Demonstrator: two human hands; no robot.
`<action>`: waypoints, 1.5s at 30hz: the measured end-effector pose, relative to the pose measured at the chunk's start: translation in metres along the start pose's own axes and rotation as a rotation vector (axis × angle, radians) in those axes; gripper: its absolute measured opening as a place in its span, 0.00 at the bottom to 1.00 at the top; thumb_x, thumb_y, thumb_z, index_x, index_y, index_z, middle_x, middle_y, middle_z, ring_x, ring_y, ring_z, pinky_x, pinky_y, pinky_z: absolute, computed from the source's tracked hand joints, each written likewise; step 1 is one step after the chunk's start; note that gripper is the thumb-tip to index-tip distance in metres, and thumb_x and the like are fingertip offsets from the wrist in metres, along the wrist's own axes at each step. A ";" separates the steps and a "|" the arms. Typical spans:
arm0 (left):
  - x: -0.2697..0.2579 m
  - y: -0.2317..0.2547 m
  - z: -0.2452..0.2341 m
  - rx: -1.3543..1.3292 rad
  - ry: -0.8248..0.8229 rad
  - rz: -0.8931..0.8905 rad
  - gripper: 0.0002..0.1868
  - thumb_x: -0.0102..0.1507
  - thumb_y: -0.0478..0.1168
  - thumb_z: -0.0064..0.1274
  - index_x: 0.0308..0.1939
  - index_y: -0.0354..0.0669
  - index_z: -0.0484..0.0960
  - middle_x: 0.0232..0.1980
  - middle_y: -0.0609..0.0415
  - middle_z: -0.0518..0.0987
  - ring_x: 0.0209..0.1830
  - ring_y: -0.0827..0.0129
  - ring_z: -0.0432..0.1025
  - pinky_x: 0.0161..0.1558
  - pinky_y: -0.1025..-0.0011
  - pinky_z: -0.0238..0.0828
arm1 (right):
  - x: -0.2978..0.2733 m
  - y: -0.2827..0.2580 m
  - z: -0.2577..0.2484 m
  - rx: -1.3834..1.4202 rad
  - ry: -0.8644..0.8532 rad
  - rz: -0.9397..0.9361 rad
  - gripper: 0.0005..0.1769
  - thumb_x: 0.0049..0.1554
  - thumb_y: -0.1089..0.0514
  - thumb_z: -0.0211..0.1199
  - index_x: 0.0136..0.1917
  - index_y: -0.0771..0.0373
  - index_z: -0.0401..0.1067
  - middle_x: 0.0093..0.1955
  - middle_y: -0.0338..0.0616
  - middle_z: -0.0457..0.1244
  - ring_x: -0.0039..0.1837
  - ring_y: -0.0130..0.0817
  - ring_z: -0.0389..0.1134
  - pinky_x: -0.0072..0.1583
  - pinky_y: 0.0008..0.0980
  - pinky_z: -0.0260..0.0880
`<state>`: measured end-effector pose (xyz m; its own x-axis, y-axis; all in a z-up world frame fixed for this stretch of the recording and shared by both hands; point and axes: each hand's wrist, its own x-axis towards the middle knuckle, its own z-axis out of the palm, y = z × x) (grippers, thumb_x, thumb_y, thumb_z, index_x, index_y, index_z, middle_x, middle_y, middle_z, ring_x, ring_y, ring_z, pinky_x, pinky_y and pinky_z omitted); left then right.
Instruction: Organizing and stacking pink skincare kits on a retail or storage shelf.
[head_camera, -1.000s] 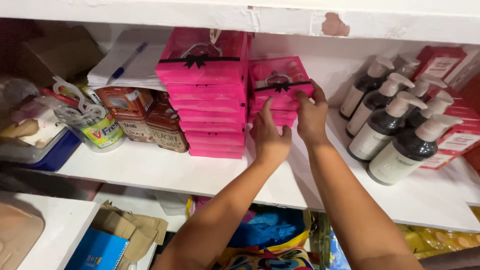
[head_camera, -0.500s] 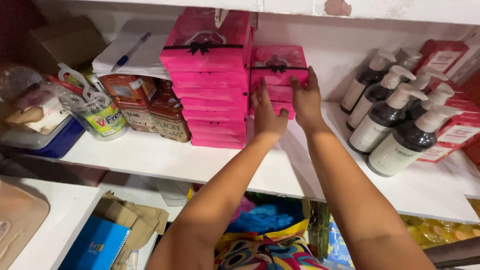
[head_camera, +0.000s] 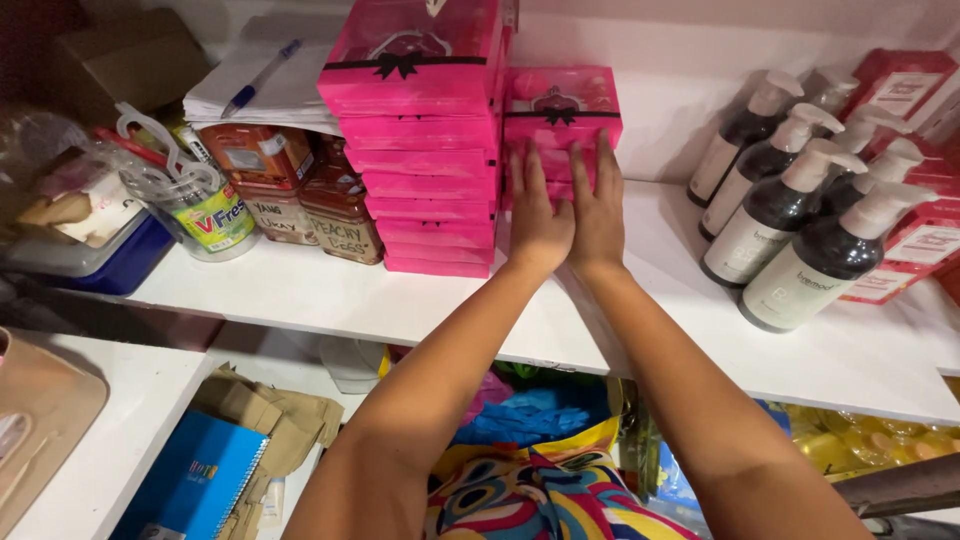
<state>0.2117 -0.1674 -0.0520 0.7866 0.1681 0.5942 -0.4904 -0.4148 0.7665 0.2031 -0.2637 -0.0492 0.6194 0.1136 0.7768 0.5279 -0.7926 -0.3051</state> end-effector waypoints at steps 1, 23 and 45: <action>0.003 0.003 0.001 0.000 0.001 0.000 0.50 0.59 0.31 0.52 0.82 0.47 0.43 0.85 0.37 0.39 0.84 0.42 0.42 0.76 0.56 0.53 | 0.001 -0.001 -0.002 0.000 0.000 -0.001 0.45 0.58 0.65 0.65 0.84 0.51 0.53 0.88 0.51 0.37 0.86 0.56 0.43 0.81 0.44 0.50; 0.034 -0.032 0.025 0.076 -0.063 -0.018 0.40 0.71 0.53 0.41 0.79 0.32 0.48 0.84 0.34 0.31 0.84 0.44 0.42 0.76 0.60 0.52 | 0.019 0.002 0.006 -0.408 -0.313 0.065 0.55 0.58 0.41 0.58 0.86 0.59 0.33 0.87 0.55 0.22 0.87 0.46 0.22 0.77 0.71 0.24; -0.080 0.079 -0.161 0.476 0.414 0.572 0.26 0.70 0.35 0.48 0.74 0.46 0.71 0.77 0.50 0.67 0.76 0.60 0.62 0.77 0.60 0.51 | -0.050 -0.146 -0.076 -0.062 0.120 -0.217 0.42 0.63 0.56 0.64 0.85 0.60 0.52 0.88 0.59 0.37 0.88 0.60 0.36 0.83 0.62 0.35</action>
<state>0.0497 -0.0693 0.0002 0.2200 0.0934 0.9710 -0.4876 -0.8516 0.1924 0.0507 -0.1991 -0.0011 0.4199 0.2161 0.8814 0.6021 -0.7930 -0.0924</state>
